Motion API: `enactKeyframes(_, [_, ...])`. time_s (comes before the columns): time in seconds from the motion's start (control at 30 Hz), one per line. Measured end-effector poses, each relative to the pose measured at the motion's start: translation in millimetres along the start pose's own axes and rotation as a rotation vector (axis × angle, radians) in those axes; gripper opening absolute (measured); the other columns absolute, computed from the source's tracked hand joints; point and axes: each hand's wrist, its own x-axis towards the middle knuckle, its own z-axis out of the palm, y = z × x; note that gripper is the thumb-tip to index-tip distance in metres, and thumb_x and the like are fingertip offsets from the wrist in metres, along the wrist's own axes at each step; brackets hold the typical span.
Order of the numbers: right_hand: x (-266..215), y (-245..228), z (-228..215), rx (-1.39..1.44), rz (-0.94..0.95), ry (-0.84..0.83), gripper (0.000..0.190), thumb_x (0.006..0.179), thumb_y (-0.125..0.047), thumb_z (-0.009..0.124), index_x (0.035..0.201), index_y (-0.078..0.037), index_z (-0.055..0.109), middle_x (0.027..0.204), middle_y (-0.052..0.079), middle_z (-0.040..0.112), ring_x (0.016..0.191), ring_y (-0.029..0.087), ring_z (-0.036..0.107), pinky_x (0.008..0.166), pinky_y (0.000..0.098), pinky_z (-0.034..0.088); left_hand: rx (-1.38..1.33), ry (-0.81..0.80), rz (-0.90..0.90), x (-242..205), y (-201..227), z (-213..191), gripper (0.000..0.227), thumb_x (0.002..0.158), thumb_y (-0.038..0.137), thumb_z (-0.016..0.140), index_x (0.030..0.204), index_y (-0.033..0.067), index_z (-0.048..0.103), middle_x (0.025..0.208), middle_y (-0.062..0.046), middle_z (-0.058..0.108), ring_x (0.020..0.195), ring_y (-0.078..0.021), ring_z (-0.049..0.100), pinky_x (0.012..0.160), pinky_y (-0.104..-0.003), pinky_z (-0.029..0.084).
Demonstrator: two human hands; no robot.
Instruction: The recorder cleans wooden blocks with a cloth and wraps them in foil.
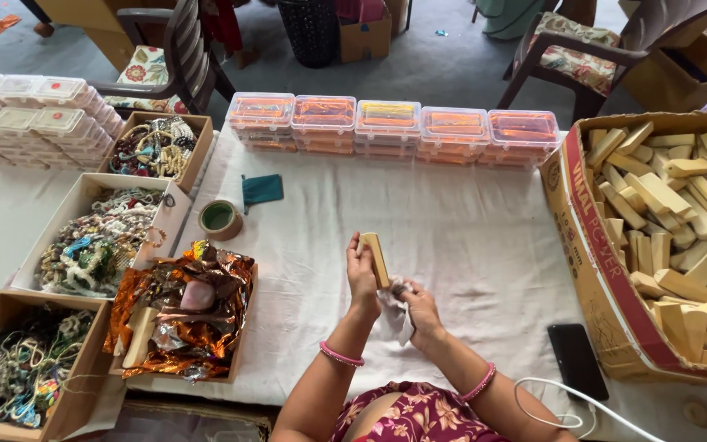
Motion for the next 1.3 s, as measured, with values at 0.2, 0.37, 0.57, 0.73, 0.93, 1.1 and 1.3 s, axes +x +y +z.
enactKeyframes(0.2, [-45, -44, 86, -0.895, -0.739, -0.051, 0.042, 0.108, -0.009, 0.046, 0.150, -0.005, 0.051, 0.168, 0.016, 0.031, 0.153, 0.032, 0.027, 0.122, 0.0408, 0.024, -0.373, -0.130, -0.239, -19, 6, 14, 0.047, 0.109, 0.032, 0.037, 0.146, 0.0041, 0.041, 0.124, -0.011, 0.062, 0.112, -0.0267, 0.063, 0.094, -0.040, 0.054])
enactKeyframes(0.37, [-34, -58, 88, -0.907, -0.675, -0.001, 0.049, 0.101, -0.011, 0.045, 0.150, -0.004, 0.049, 0.168, 0.014, 0.032, 0.153, 0.032, 0.029, 0.124, 0.0423, 0.025, -0.232, -0.243, -0.221, -35, 20, 24, 0.041, 0.110, 0.025, 0.038, 0.146, 0.0092, 0.047, 0.135, -0.007, 0.061, 0.122, -0.0200, 0.061, 0.102, -0.035, 0.053])
enactKeyframes(0.57, [-34, -72, 95, -1.344, -0.910, -0.090, 0.050, 0.106, -0.014, 0.045, 0.152, 0.004, 0.047, 0.166, 0.020, 0.033, 0.153, 0.034, 0.027, 0.123, 0.0447, 0.019, -0.170, -0.336, -0.277, -43, 41, 29, 0.049, 0.107, 0.034, 0.041, 0.149, 0.0092, 0.047, 0.130, -0.007, 0.064, 0.113, -0.0197, 0.064, 0.093, -0.036, 0.055])
enactKeyframes(0.73, [3, -100, 66, -0.815, -0.487, 0.097, 0.046, 0.104, -0.021, 0.045, 0.141, -0.003, 0.064, 0.133, 0.019, 0.067, 0.117, 0.039, 0.061, 0.103, 0.0394, 0.050, 0.303, -0.395, -0.181, -62, 42, 29, 0.052, 0.103, 0.030, 0.058, 0.152, 0.0152, 0.054, 0.125, -0.011, 0.067, 0.104, -0.0192, 0.063, 0.085, -0.034, 0.052])
enactKeyframes(0.93, [-26, -110, 86, -1.199, -0.853, 0.012, 0.044, 0.111, -0.030, 0.046, 0.132, 0.001, 0.069, 0.133, 0.016, 0.069, 0.122, 0.029, 0.062, 0.103, 0.0373, 0.047, 1.058, -0.248, 0.605, -75, 68, 35, 0.047, 0.084, 0.014, 0.075, 0.130, 0.0075, 0.068, 0.129, -0.009, 0.068, 0.114, -0.0305, 0.064, 0.094, -0.040, 0.054])
enactKeyframes(1.1, [-19, -140, 82, -0.698, -0.139, -0.021, 0.044, 0.109, -0.035, 0.047, 0.132, -0.004, 0.067, 0.121, 0.021, 0.073, 0.113, 0.032, 0.067, 0.096, 0.0383, 0.054, 1.090, -0.401, 0.790, -91, 96, 52, 0.044, 0.084, 0.015, 0.076, 0.127, 0.0071, 0.069, 0.126, -0.010, 0.070, 0.110, -0.0300, 0.064, 0.097, -0.042, 0.050])
enactKeyframes(1.3, [-29, -127, 90, -1.251, -0.681, 0.094, 0.041, 0.103, -0.029, 0.051, 0.128, -0.003, 0.070, 0.123, 0.014, 0.072, 0.113, 0.028, 0.069, 0.097, 0.0362, 0.053, 1.134, -0.295, 0.740, -75, 54, 42, 0.039, 0.090, 0.010, 0.073, 0.128, 0.0031, 0.069, 0.129, -0.011, 0.070, 0.112, -0.0300, 0.066, 0.099, -0.041, 0.051])
